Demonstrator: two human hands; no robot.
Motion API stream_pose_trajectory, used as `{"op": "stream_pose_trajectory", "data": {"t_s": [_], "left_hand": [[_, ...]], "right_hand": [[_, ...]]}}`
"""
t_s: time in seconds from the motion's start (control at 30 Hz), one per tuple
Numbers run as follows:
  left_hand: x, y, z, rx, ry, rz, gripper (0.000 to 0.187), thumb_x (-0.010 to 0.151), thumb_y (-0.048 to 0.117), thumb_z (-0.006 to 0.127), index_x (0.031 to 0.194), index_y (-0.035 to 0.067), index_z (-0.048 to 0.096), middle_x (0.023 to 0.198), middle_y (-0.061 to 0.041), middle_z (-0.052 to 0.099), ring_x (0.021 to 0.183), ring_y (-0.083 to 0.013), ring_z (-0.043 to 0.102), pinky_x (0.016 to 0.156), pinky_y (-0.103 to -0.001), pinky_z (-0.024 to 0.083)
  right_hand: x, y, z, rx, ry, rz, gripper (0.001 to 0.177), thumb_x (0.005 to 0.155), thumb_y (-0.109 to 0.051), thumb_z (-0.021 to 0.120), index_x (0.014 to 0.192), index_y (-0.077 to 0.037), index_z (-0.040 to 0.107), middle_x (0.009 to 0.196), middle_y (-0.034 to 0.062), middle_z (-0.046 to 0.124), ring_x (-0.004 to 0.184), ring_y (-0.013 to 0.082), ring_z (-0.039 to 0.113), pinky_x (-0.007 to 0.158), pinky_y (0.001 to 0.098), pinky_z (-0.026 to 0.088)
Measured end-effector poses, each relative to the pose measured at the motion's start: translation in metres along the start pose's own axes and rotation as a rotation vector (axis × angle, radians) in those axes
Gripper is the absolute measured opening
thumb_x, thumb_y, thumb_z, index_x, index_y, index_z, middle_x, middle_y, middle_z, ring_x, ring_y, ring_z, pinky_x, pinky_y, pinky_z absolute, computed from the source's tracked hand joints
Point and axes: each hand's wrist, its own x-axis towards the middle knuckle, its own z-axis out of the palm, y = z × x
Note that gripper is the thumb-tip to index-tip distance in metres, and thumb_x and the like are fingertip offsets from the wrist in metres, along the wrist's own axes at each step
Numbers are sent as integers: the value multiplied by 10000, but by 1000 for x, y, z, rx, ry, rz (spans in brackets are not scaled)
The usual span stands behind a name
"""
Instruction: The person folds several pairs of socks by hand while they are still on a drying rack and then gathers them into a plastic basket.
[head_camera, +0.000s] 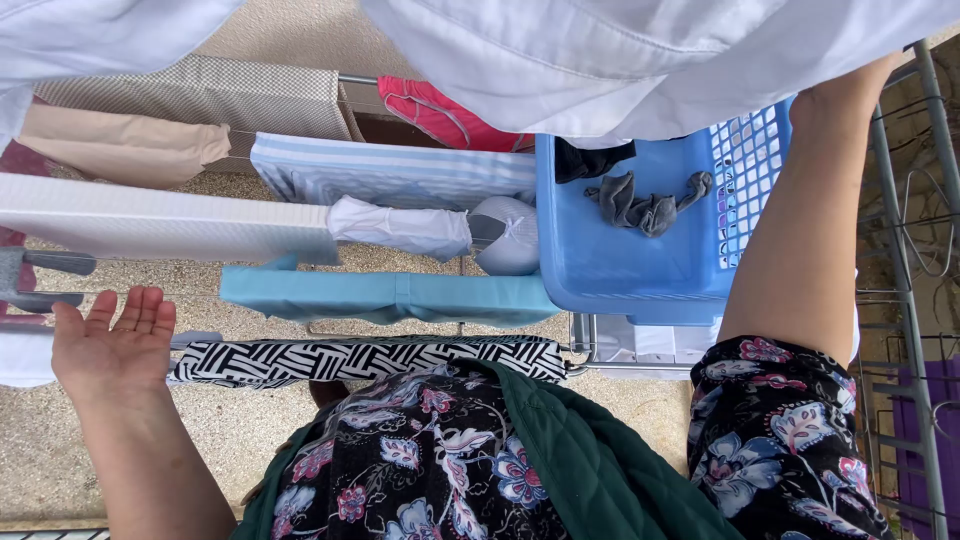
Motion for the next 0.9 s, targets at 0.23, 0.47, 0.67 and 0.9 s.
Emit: {"op": "stream_pose_trajectory", "data": {"t_s": [0.23,0.47,0.67,0.9], "left_hand": [[-16,-3,0,-89,41,-8,408,995,499,433,1082,133,592,1075,-105,661,948,-219,698,845,-346,612],[0,-20,-18,-95,-221,22,360,1024,466,521,1147,128,506,1138,-106,557,1056,-266,676,913,-404,607],[-27,-21,-13,-48,-262,32,263,1013,400,585,1035,139,601,1000,-82,665,926,-231,716,805,-367,592],[-52,-33,3,78,-516,165,156,956,248,713,1008,106,674,837,-84,725,711,-207,739,627,-333,625]], "right_hand": [[-60,49,11,456,26,-104,455,1004,122,597,1344,-149,733,1321,20,826,1331,190,855,1061,284,801],[-105,68,29,640,-884,-433,112,963,-265,764,1062,-248,717,1135,-53,661,1081,152,623,998,339,561],[-137,37,136,1024,-1488,-461,82,793,-107,817,831,-138,752,639,33,623,448,192,614,357,312,608],[-228,-21,326,641,-938,-216,218,860,-36,724,948,108,586,945,281,627,816,230,579,716,260,450]]}}
